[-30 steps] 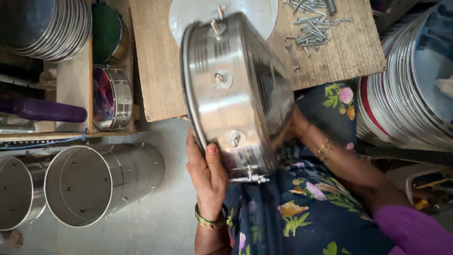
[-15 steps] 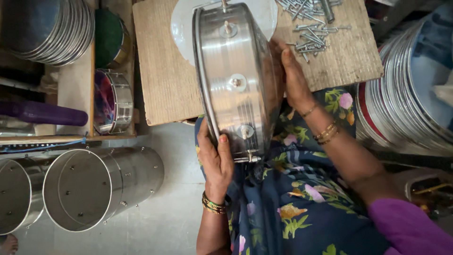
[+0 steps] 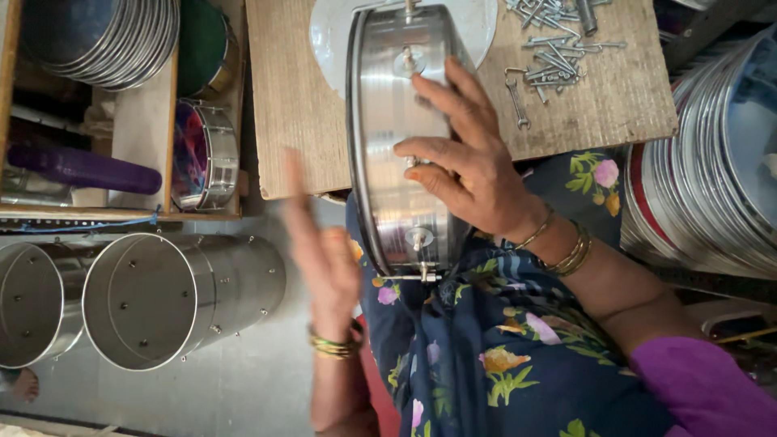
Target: The person assembles a drum by fitting metal brackets onto the side of the drum shell and securing them using a tool.
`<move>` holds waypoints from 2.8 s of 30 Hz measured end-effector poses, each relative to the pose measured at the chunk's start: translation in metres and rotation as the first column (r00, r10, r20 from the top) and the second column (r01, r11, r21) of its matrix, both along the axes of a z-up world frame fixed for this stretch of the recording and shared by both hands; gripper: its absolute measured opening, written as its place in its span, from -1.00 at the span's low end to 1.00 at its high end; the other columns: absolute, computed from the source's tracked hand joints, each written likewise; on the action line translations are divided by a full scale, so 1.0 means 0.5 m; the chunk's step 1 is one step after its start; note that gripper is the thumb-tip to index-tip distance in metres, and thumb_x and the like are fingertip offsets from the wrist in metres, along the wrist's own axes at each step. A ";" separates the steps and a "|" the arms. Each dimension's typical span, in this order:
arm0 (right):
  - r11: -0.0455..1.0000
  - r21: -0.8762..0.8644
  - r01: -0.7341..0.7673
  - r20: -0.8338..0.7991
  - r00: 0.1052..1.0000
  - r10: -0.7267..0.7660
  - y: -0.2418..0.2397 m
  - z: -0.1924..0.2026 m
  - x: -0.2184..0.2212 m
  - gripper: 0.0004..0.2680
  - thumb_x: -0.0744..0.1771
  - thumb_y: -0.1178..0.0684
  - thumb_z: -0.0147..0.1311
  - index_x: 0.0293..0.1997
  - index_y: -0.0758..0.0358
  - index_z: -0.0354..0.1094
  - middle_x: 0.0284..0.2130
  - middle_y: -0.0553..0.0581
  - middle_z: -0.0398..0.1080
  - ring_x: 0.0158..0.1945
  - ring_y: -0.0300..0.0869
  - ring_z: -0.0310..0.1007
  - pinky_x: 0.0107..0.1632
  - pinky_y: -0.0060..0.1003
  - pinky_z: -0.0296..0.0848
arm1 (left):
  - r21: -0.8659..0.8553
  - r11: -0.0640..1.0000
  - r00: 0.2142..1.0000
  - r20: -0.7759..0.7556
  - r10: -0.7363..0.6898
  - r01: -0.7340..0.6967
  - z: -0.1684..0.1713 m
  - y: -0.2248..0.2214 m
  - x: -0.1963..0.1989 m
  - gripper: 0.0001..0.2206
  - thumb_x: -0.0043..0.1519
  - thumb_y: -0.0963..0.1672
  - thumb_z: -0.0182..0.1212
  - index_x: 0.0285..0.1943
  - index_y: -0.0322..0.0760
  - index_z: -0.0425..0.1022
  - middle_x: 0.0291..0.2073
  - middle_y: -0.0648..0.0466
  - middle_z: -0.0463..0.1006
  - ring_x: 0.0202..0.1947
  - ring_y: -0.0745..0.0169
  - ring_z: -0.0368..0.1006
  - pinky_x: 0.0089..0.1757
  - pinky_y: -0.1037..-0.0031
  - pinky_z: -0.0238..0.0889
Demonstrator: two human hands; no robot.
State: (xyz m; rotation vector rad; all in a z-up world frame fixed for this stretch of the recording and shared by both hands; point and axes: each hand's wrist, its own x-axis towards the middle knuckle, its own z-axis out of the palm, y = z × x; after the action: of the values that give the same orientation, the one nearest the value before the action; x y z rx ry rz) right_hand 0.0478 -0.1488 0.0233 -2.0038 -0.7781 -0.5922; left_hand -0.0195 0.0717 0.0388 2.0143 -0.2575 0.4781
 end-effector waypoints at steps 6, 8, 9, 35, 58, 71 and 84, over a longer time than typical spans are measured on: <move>0.998 0.001 -0.055 -0.038 0.998 0.055 0.016 0.009 -0.006 -0.83 0.33 0.09 0.36 0.01 0.15 0.57 0.39 0.19 0.21 0.59 0.18 -0.17 0.58 0.09 -0.01 | 0.340 0.922 0.971 0.207 0.119 -0.186 0.139 0.023 0.047 -0.30 0.47 0.18 -0.32 0.65 -0.23 -0.35 0.57 -0.08 -0.38 0.57 0.00 -0.48 0.49 0.18 -0.51; 0.999 -0.005 -0.046 -0.050 0.998 0.046 0.013 0.010 -0.003 -0.83 0.33 0.11 0.34 0.01 0.15 0.56 0.37 0.19 0.23 0.59 0.20 -0.15 0.57 0.09 0.01 | 0.477 0.860 0.977 0.187 0.105 -0.183 0.120 0.021 0.087 -0.30 0.49 0.12 -0.23 0.65 -0.31 -0.37 0.55 -0.25 -0.50 0.53 -0.16 -0.63 0.42 0.00 -0.64; 0.999 -0.002 -0.044 -0.043 0.998 0.044 0.013 0.010 -0.005 -0.83 0.33 0.12 0.34 0.00 0.16 0.56 0.37 0.19 0.24 0.58 0.21 -0.14 0.57 0.09 0.02 | 0.461 0.882 0.994 0.096 0.053 -0.091 0.094 0.005 0.129 -0.31 0.53 0.09 -0.20 0.65 -0.34 -0.39 0.57 -0.27 -0.48 0.54 -0.24 -0.64 0.44 -0.09 -0.62; 0.999 0.028 -0.045 -0.040 0.998 0.046 0.013 0.009 0.010 -0.82 0.32 0.16 0.32 0.03 0.18 0.56 0.32 0.21 0.28 0.57 0.20 -0.07 0.56 0.09 0.02 | 0.588 0.809 0.998 -0.046 0.045 -0.009 0.055 -0.058 0.273 -0.38 0.58 0.05 -0.12 0.66 -0.37 -0.21 0.63 -0.34 -0.21 0.60 -0.50 -0.52 0.35 -0.45 -0.53; 0.884 0.448 0.131 -0.508 0.852 0.130 -0.206 -0.203 0.233 -0.86 0.48 0.13 0.04 0.16 0.28 0.45 -0.04 -0.04 0.46 0.01 -0.33 0.39 0.07 -0.40 0.43 | -0.269 0.963 0.997 -0.071 0.007 -0.026 -0.198 -0.038 0.000 -0.41 0.50 -0.09 -0.07 0.62 -0.50 -0.18 0.49 -0.20 0.12 0.47 0.07 0.11 0.40 0.37 -0.06; 0.794 -0.236 0.561 -0.312 0.729 -0.609 -0.383 -0.588 0.242 -0.88 0.35 0.19 0.20 -0.03 0.19 0.54 -0.13 0.21 0.51 -0.06 0.10 0.50 -0.01 -0.07 0.48 | -0.154 0.985 0.981 -0.187 0.046 -0.075 -0.094 -0.072 0.099 -0.52 0.54 -0.10 -0.11 0.63 -0.31 0.01 -0.40 0.26 0.32 -0.44 0.54 0.18 -0.39 0.62 0.06; 0.727 -0.408 0.552 -0.060 0.779 -0.624 -0.307 -0.543 0.204 -0.89 0.29 0.20 0.27 -0.15 0.19 0.50 -0.16 0.21 0.38 -0.04 0.15 0.35 -0.07 0.02 0.37 | -0.266 0.964 0.965 -0.249 -0.086 0.017 -0.041 -0.113 0.168 -0.51 0.55 -0.10 -0.05 0.66 -0.24 0.00 -0.47 0.28 0.25 -0.51 0.54 0.12 -0.43 0.62 0.02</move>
State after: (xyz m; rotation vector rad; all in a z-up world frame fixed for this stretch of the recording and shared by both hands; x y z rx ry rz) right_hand 0.1500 -0.3022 -0.2481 -2.6443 -0.0970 -0.6210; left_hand 0.0644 0.0153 0.0183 1.7813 -0.0802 0.1989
